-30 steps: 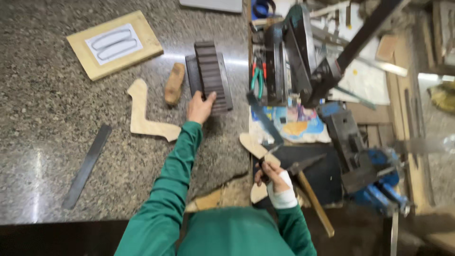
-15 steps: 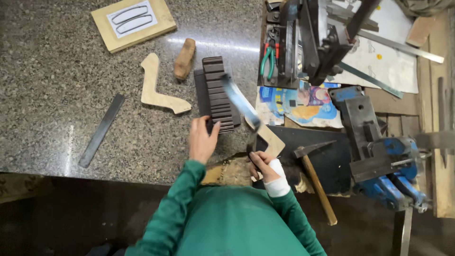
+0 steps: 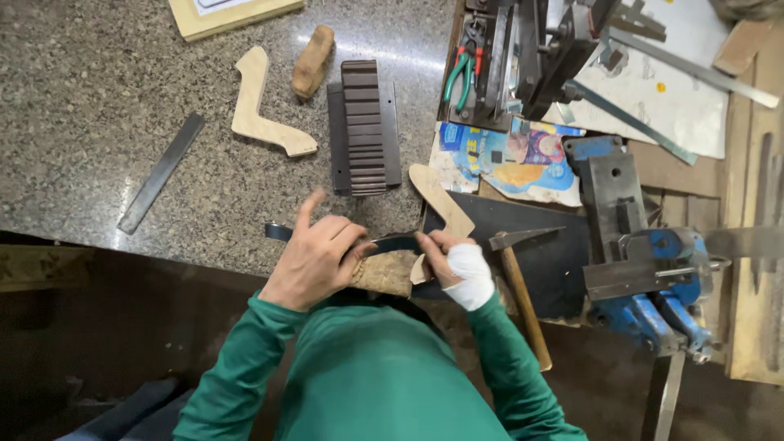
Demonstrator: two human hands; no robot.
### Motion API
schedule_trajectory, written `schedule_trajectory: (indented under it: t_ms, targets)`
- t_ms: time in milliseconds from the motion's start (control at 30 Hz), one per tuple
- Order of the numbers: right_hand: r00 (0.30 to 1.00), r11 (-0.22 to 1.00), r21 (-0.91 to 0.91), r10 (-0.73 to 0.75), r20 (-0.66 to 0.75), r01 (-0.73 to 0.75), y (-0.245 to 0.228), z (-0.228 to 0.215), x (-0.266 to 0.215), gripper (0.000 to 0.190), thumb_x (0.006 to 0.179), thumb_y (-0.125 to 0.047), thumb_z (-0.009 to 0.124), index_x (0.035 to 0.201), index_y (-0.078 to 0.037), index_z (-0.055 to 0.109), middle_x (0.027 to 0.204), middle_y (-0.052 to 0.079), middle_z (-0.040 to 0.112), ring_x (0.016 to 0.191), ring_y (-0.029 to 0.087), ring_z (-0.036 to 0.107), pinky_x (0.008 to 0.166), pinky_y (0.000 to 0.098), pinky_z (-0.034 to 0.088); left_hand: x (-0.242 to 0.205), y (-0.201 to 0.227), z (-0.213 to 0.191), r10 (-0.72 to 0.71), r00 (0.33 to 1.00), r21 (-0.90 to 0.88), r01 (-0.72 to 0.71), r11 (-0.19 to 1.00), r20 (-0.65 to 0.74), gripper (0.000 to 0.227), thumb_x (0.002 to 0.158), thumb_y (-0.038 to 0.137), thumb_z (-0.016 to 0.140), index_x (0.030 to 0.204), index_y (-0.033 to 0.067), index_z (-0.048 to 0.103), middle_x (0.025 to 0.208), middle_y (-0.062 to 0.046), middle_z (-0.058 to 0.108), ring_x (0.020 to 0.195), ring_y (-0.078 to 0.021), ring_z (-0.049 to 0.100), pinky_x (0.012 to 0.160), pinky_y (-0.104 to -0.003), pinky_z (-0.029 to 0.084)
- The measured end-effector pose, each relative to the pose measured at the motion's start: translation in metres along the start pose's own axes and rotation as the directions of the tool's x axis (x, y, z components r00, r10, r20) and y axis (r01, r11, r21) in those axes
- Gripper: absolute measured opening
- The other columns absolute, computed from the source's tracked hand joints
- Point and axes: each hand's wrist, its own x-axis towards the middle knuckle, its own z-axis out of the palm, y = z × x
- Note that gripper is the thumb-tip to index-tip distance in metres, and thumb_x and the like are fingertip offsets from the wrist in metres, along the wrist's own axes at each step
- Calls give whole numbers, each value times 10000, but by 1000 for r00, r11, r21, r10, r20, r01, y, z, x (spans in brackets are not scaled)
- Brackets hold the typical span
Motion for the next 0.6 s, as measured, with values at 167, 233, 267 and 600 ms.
schedule_trajectory:
  t_ms: [167, 233, 267, 600]
  targets:
    - [955, 952, 248, 105, 278, -177, 19, 37, -11, 359, 1053, -329, 540, 894, -48, 696, 615, 1, 630, 573, 81, 555, 557, 283, 454, 4, -19, 1, 38, 996, 88, -45, 995, 80, 222, 964, 215, 751, 834, 85, 628, 787, -64, 588, 801, -257, 603, 893, -409, 469]
    - [895, 931, 288, 79, 438, -223, 27, 53, -17, 360, 1069, -323, 550, 898, -29, 669, 661, -8, 604, 607, 75, 532, 570, 278, 440, 16, -26, -1, 121, 986, 51, -128, 990, 117, 173, 945, 177, 742, 849, 80, 636, 822, -67, 608, 849, -256, 622, 948, -425, 470]
    - [895, 898, 362, 71, 441, -250, 31, 60, -12, 364, 1079, -324, 549, 899, -29, 662, 663, -7, 586, 596, 78, 509, 558, 276, 419, 26, -31, -1, 182, 975, 33, -188, 982, 129, 149, 935, 159, 737, 856, 78, 640, 840, -69, 618, 874, -255, 632, 975, -433, 471]
    - [980, 781, 599, 199, 30, -177, 63, 128, 78, 375, 1092, -288, 591, 857, 5, 595, 638, 56, 584, 560, 123, 524, 560, 287, 426, 7, -171, 1, -125, 980, -28, 122, 992, -156, 126, 1014, 160, 747, 1086, 71, 695, 1123, -73, 651, 1090, -297, 641, 1142, -464, 436]
